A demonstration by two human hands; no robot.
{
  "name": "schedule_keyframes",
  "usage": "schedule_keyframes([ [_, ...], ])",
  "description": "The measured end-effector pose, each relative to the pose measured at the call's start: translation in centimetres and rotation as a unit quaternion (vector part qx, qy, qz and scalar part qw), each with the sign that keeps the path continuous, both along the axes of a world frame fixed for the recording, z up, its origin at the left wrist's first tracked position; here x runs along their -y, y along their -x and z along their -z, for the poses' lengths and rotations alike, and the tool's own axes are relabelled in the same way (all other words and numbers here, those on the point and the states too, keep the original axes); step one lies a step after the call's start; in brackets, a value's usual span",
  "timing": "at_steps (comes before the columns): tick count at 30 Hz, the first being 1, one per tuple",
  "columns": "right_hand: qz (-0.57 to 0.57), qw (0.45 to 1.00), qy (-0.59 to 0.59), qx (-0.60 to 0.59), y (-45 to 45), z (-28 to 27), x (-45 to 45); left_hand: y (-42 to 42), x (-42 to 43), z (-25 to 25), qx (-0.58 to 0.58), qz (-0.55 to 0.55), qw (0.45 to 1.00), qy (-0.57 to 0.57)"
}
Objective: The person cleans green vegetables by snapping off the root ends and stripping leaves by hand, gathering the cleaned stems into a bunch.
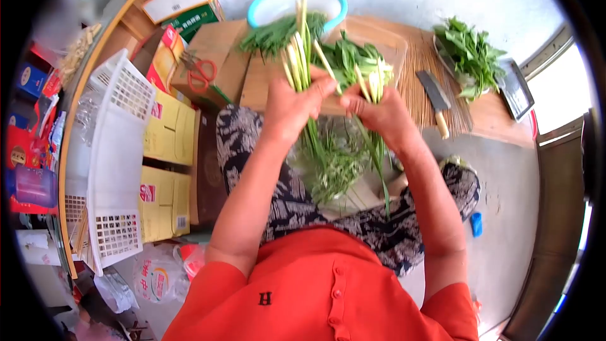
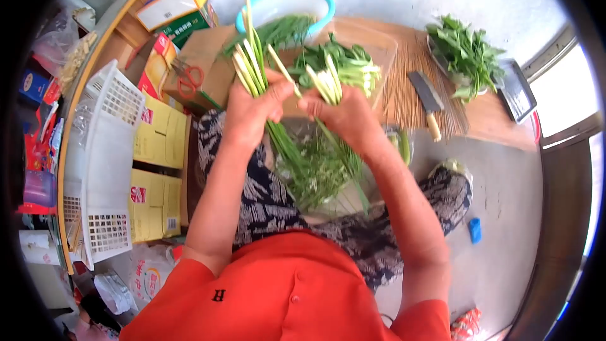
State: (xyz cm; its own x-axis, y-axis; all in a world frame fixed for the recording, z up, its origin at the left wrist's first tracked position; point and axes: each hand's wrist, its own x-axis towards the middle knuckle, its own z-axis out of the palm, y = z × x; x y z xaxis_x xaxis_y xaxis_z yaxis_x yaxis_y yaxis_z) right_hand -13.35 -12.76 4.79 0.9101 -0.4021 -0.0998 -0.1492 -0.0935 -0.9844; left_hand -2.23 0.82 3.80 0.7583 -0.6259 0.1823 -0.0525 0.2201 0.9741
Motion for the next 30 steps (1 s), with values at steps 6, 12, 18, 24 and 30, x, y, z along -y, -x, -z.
schedule_keyframes([
  [6, 0.014, 0.996, 0.059, 0.062, -0.6, 0.9, 0.2, 0.3, 0.0, -0.4, 0.015, 0.007, 0.999, -0.029],
  [12, 0.046, 0.989, 0.092, 0.111, -0.3, 1.5, 0.2, 0.5, 0.4, 0.2, -0.042, 0.036, 0.998, 0.033],
  [18, 0.047, 0.988, 0.085, 0.118, 0.0, 2.1, 1.0, 0.0, 0.1, 0.4, -0.317, 0.211, 0.919, 0.103],
  [24, 0.085, 0.983, 0.109, 0.12, 0.6, 3.1, 2.4, -1.0, -0.8, -0.9, -0.36, 0.254, 0.883, 0.163],
  [30, 0.136, 0.987, 0.045, 0.066, 2.8, 5.0, 5.6, -2.1, -2.6, -2.6, -0.192, 0.211, 0.955, 0.083],
])
